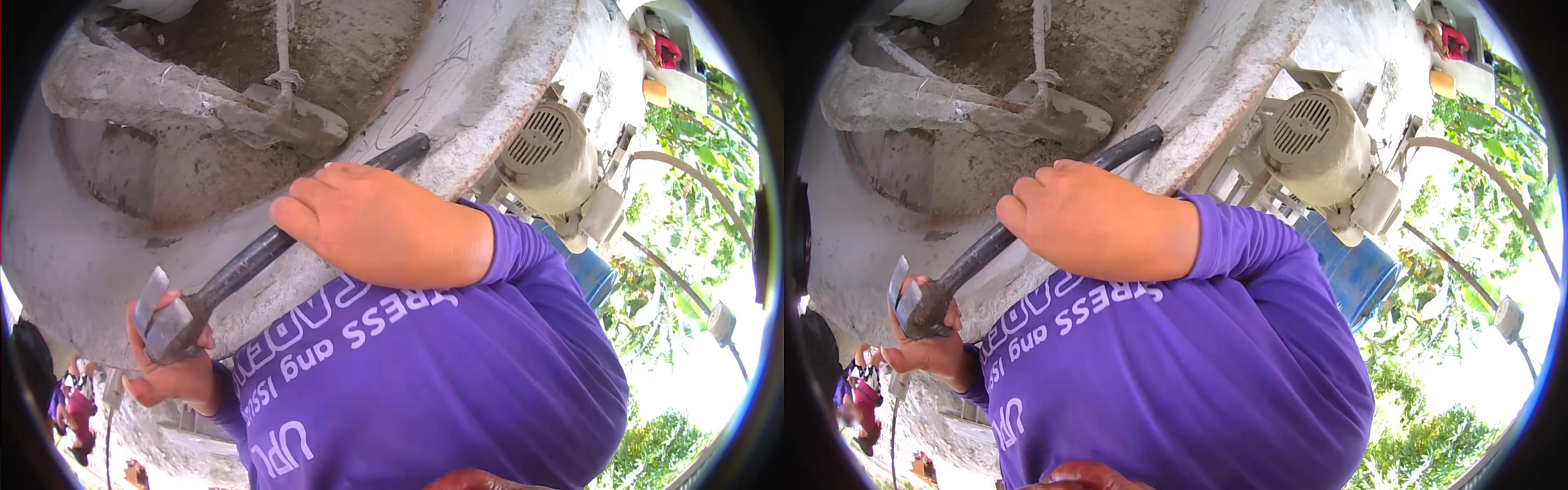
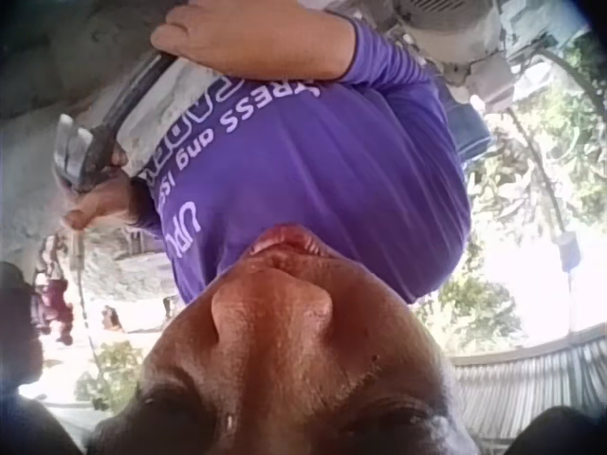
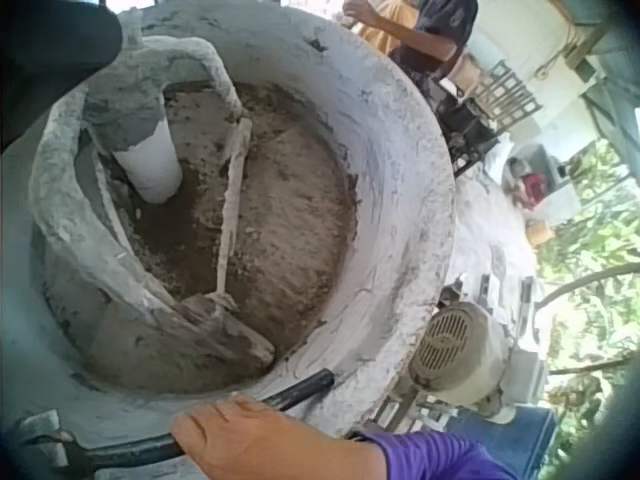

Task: Removing hardened concrete from the rim of a cement mixer using a hammer.

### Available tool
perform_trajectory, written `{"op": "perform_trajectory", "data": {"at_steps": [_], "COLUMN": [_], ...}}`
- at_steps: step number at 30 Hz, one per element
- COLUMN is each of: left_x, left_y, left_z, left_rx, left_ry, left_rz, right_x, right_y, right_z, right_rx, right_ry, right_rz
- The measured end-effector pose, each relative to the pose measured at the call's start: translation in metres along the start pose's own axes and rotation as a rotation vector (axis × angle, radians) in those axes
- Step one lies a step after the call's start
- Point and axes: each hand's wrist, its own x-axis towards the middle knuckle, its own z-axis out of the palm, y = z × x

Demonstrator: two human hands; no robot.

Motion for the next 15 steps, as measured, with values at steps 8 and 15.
{"op": "perform_trajectory", "data": {"at_steps": [8, 15], "left_x": [0.01, 0.002], "left_y": [0.041, -0.011], "left_z": [-0.096, 0.04], "left_rx": [-0.17, 0.041], "left_ry": [-0.183, -0.059], "left_rz": [0.438, 0.025], "right_x": [0.024, -0.016], "right_y": [-0.049, 0.022], "right_z": [-0.02, -0.002], "right_rx": [-0.003, -0.147], "right_ry": [0.17, 0.162], "right_rz": [-0.16, 0.039]}}
